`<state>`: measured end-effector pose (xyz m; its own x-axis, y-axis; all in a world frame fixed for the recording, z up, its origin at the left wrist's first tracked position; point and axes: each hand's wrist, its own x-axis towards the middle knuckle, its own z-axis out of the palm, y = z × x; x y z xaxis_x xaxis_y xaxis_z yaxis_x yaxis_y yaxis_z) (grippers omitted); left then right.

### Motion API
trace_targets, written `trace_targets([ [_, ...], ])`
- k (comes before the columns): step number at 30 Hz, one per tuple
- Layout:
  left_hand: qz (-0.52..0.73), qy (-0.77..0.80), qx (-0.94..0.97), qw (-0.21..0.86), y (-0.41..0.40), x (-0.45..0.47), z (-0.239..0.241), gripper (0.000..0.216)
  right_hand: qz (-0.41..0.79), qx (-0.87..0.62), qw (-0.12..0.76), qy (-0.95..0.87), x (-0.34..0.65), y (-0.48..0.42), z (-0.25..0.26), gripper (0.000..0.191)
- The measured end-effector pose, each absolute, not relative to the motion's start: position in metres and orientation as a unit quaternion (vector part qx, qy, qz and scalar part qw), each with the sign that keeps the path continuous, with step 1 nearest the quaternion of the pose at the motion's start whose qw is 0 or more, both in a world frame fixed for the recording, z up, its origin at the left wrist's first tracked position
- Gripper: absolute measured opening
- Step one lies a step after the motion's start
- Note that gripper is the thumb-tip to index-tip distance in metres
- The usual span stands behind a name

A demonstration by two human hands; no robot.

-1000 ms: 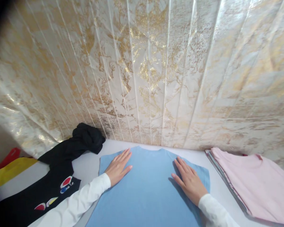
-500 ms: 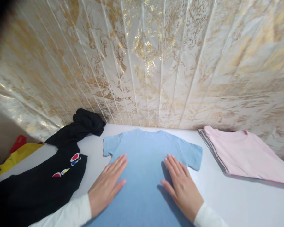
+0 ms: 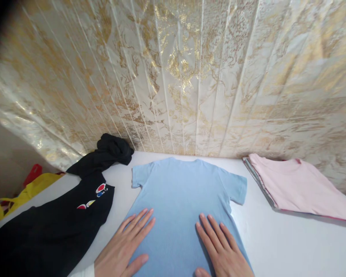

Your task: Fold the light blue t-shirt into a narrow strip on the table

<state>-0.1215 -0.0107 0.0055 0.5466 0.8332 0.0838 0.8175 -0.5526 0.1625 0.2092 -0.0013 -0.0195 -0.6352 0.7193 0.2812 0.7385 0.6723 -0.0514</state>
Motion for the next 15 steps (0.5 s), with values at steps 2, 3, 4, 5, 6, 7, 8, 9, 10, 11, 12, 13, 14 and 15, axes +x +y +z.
trace_targets([
  [2,0.084,0.477,0.874,0.04,-0.014,-0.121,0.007,0.068,-0.039,-0.398,0.141,-0.905,0.209,-0.004,-0.022,0.091],
  [3,0.08,0.475,0.875,0.04,-0.015,-0.122,0.008,0.069,-0.04,-0.396,0.141,-0.906,0.21,-0.006,-0.023,0.09],
  [4,0.073,0.475,0.876,0.042,-0.014,-0.123,0.009,0.072,-0.042,-0.393,0.141,-0.908,0.211,-0.007,-0.023,0.089],
  [5,0.065,0.478,0.875,0.043,-0.013,-0.125,0.011,0.076,-0.043,-0.389,0.141,-0.909,0.212,-0.007,-0.022,0.088],
  [6,0.056,0.481,0.874,0.045,-0.009,-0.126,0.012,0.08,-0.043,-0.388,0.14,-0.91,0.215,-0.006,-0.021,0.086],
  [7,0.047,0.481,0.874,0.046,-0.005,-0.125,0.014,0.083,-0.041,-0.393,0.14,-0.908,0.22,-0.003,-0.019,0.084],
  [8,0.039,0.477,0.877,0.048,0.0,-0.123,0.015,0.086,-0.039,-0.405,0.141,-0.903,0.225,0.004,-0.016,0.08],
  [9,0.031,0.466,0.883,0.052,0.007,-0.118,0.017,0.088,-0.035,-0.427,0.142,-0.892,0.233,0.013,-0.013,0.075],
  [10,0.021,0.446,0.893,0.061,0.014,-0.11,0.018,0.089,-0.031,-0.46,0.146,-0.875,0.242,0.025,-0.01,0.068],
  [11,0.014,0.422,0.904,0.071,0.021,-0.099,0.018,0.091,-0.027,-0.499,0.153,-0.853,0.253,0.039,-0.008,0.062],
  [12,0.007,0.392,0.916,0.081,0.028,-0.086,0.019,0.092,-0.013,-0.537,0.153,-0.829,0.264,0.056,-0.008,0.06],
  [13,0.004,0.354,0.931,0.09,0.034,-0.07,0.018,0.093,0.0,-0.576,0.156,-0.803,0.274,0.073,-0.008,0.06],
  [14,0.017,0.332,0.94,0.083,0.039,-0.053,0.017,0.087,0.014,-0.606,0.154,-0.78,0.284,0.09,-0.011,0.062],
  [15,0.034,0.305,0.949,0.065,0.044,-0.037,0.016,0.078,0.026,-0.629,0.145,-0.763,0.292,0.106,-0.014,0.063],
])
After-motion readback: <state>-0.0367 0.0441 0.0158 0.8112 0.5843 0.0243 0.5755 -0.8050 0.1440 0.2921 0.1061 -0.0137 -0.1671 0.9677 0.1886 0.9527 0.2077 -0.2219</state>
